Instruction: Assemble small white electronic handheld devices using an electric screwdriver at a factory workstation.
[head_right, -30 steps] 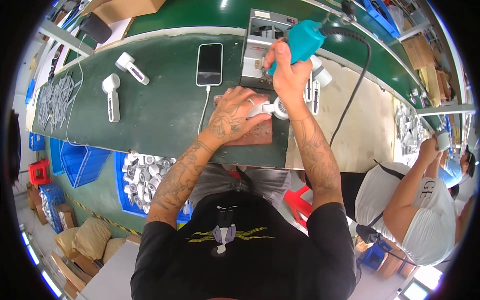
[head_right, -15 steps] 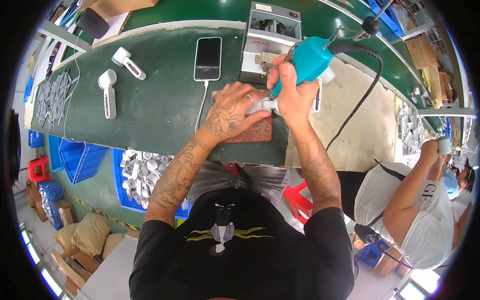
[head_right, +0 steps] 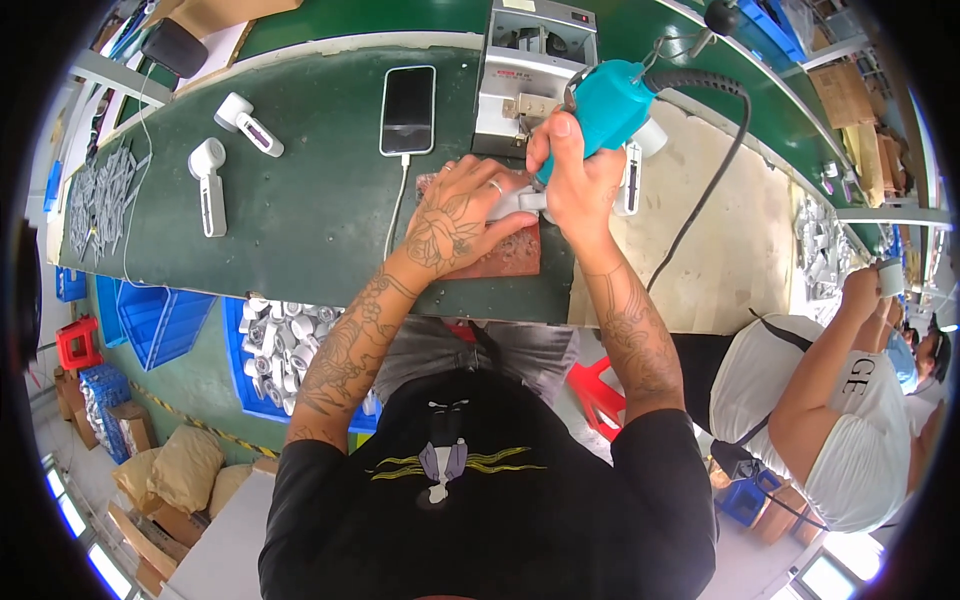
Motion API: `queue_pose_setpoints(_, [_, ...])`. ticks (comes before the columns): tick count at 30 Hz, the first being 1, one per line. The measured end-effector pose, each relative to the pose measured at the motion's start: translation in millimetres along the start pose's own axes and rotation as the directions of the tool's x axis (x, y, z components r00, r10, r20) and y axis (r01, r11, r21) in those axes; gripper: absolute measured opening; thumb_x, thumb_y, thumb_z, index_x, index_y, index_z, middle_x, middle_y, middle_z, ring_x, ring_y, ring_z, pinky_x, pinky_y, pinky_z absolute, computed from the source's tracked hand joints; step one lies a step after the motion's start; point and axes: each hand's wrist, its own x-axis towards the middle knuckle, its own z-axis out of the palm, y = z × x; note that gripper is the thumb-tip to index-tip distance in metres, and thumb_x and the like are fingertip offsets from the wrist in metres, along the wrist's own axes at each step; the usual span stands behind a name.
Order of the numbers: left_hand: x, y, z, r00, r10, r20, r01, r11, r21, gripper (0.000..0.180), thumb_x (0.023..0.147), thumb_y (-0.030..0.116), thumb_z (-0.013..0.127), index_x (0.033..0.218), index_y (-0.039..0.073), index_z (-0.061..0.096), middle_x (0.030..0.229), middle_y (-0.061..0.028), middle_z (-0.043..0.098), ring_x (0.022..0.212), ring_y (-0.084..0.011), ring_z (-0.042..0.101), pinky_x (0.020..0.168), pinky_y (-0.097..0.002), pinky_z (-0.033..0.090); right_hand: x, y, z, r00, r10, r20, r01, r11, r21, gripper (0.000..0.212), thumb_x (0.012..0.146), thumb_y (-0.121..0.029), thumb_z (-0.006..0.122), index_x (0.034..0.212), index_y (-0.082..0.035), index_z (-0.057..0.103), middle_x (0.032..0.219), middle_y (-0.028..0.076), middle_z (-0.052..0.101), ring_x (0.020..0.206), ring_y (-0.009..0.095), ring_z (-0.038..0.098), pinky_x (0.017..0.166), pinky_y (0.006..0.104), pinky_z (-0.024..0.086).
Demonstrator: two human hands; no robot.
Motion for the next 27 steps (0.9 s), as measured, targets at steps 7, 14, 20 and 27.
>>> queue_pose_setpoints(7, [-3,-3,4,0.998,0.004,-0.056,-0.010,0.994,-0.104,0.034,0.093,0.033,0.065,0.122,0.014,0.069,0.104,-0.0094,0.061,0.101,-0.0318,0.057,0.093,-0.0461,0.046,27,-20,10,0.979,-0.184,-0.084,0.193,0.974,0.115,0.035,0.104,-0.031,0.059,0.104,0.003,0.061,0.069,0.004,0.059,0.063,0.012,0.058,0.058,0.0269,0.045])
queue_pose_setpoints(14, [-3,-1,-1,0.997,0.017,-0.075,-0.026,0.993,-0.118,0.029,0.095,0.024,0.061,0.121,0.014,0.070,0.104,-0.0093,0.062,0.099,-0.0320,0.058,0.090,-0.0456,0.047,47,8,16,0.955,-0.295,-0.026,0.295,0.955,0.025,0.028,0.103,-0.027,0.059,0.095,0.000,0.058,0.068,0.004,0.060,0.062,0.012,0.058,0.058,0.0265,0.045])
queue_pose_setpoints(20, [-2,-1,-1,1.000,-0.009,-0.028,0.005,0.991,-0.137,0.030,0.095,0.026,0.060,0.118,0.011,0.070,0.104,-0.0091,0.062,0.102,-0.0312,0.057,0.094,-0.0472,0.046,38,-4,12,0.988,-0.153,0.003,0.153,0.983,-0.100,0.039,0.103,-0.039,0.057,0.101,0.000,0.059,0.072,0.005,0.059,0.063,0.015,0.058,0.057,0.0281,0.045])
queue_pose_setpoints(27, [2,2,-1,0.999,-0.027,-0.018,0.025,0.991,-0.130,0.032,0.094,0.029,0.059,0.118,0.009,0.070,0.103,-0.0095,0.062,0.104,-0.0304,0.057,0.099,-0.0474,0.045,-9,-25,-10,0.998,-0.066,-0.023,0.066,0.997,-0.026,0.050,0.102,-0.046,0.055,0.105,0.004,0.058,0.069,0.006,0.056,0.061,0.018,0.057,0.056,0.0302,0.045])
